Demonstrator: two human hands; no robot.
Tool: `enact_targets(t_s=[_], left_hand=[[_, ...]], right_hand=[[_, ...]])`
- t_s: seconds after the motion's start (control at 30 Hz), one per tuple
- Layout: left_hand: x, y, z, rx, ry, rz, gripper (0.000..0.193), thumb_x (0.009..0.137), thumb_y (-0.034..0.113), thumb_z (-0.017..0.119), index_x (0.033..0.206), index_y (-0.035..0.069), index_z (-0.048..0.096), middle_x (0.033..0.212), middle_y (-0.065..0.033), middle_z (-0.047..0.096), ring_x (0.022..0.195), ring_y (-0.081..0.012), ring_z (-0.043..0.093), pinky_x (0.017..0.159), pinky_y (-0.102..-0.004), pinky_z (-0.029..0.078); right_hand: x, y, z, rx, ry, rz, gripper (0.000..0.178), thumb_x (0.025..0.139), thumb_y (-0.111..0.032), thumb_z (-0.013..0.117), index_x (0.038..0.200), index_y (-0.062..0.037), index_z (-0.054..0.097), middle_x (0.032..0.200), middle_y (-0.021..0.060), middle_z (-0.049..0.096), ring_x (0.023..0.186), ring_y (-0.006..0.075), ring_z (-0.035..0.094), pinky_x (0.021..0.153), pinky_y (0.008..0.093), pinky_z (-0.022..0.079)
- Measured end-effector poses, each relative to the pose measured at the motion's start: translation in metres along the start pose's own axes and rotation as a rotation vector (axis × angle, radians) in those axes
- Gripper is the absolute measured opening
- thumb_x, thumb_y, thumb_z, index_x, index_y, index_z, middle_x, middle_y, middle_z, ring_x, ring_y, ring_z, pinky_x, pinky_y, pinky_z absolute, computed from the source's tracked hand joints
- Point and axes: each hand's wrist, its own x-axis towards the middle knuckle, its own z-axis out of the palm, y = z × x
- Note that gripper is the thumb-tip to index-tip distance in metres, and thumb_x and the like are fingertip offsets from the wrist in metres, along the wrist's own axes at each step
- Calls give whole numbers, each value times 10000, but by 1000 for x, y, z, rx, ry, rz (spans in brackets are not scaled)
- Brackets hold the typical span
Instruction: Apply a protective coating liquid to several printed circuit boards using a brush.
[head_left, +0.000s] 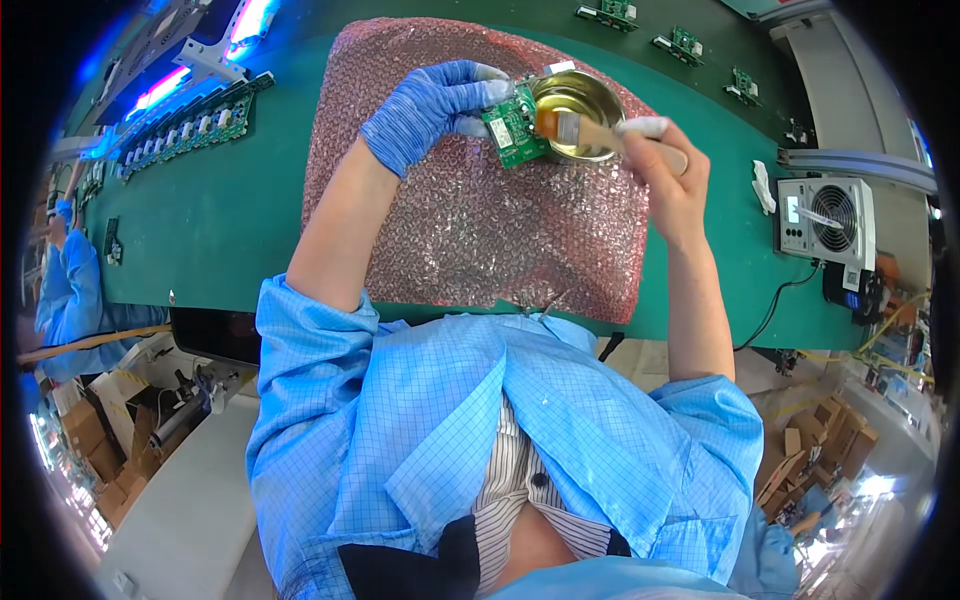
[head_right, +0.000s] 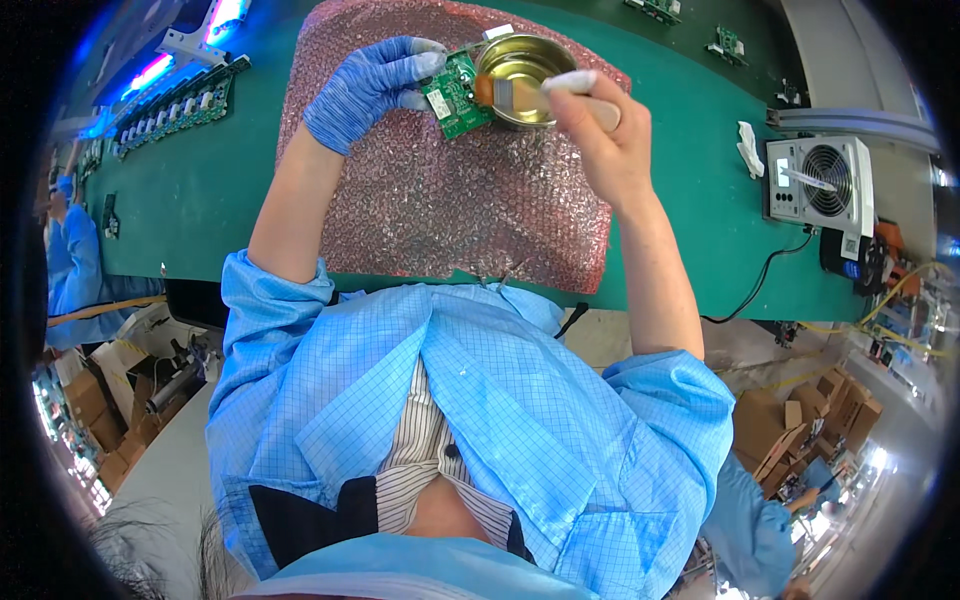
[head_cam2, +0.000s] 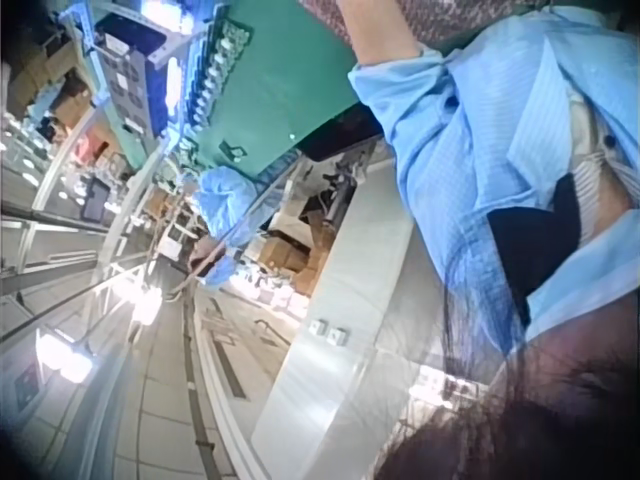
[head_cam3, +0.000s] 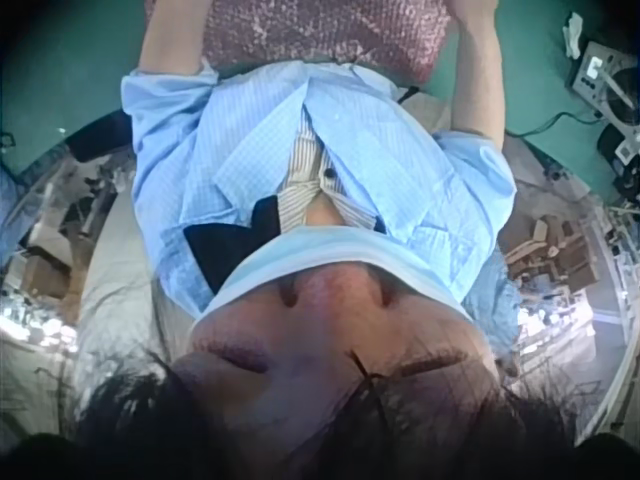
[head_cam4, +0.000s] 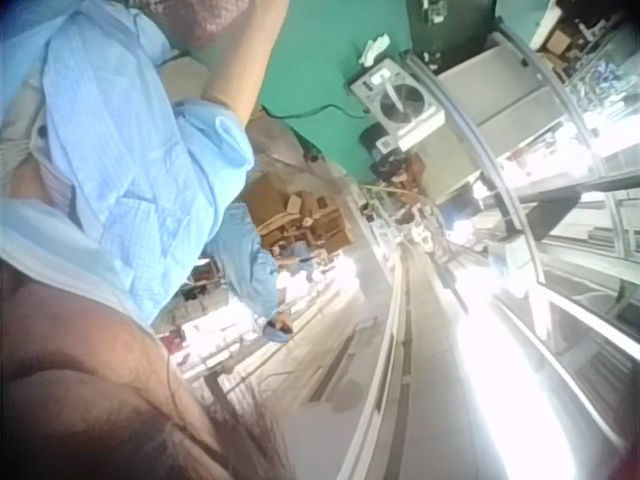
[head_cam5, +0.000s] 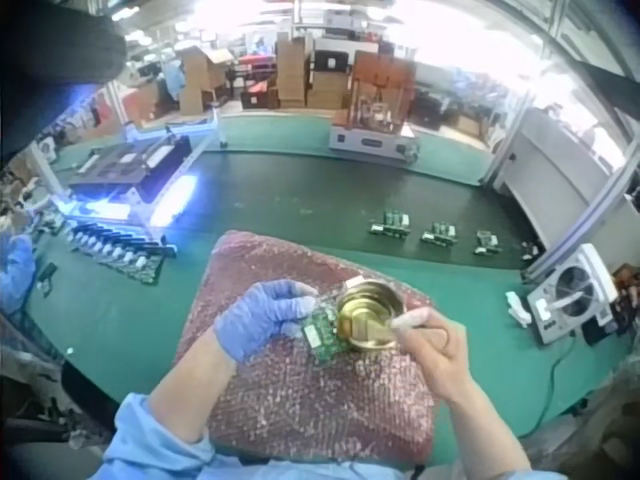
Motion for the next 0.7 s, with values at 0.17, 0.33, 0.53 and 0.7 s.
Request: enact_targets(t_s=[0.17,0.33,0.53,0.7], left_hand=[[1,2,1,1,-60,-13,318,720,242,638,970,58,570,858,-36,593,755,-122,588,628,-222,507],[2,-7,-5,-135,35,53,273,717,193,640,948,61,578,841,-42,597,757,-142,591,618,-251,518],[-1,-10,-2,-307,133,100,223,718,136,634,895,51,529,848,-72,570,786,-178,584,622,-286,538],[-2,-7,6,-370,161,153,217,722,93,621,884,33,490,856,-89,547,782,-187,579,615,-285,547]], right_hand=[[6,16,-3,80,-62,116,186,781,-194,553,863,-29,575,644,-13,525,542,26,436,465,163,323],[-6,21,-4,56,-106,178,195,779,-206,560,852,-25,574,630,-10,524,529,29,439,459,160,327],[-6,21,9,81,142,85,171,788,-182,554,851,-23,573,599,-2,526,490,31,449,423,152,340],[-11,23,22,41,186,99,148,794,-148,539,845,-12,570,599,6,528,492,39,468,408,159,351]])
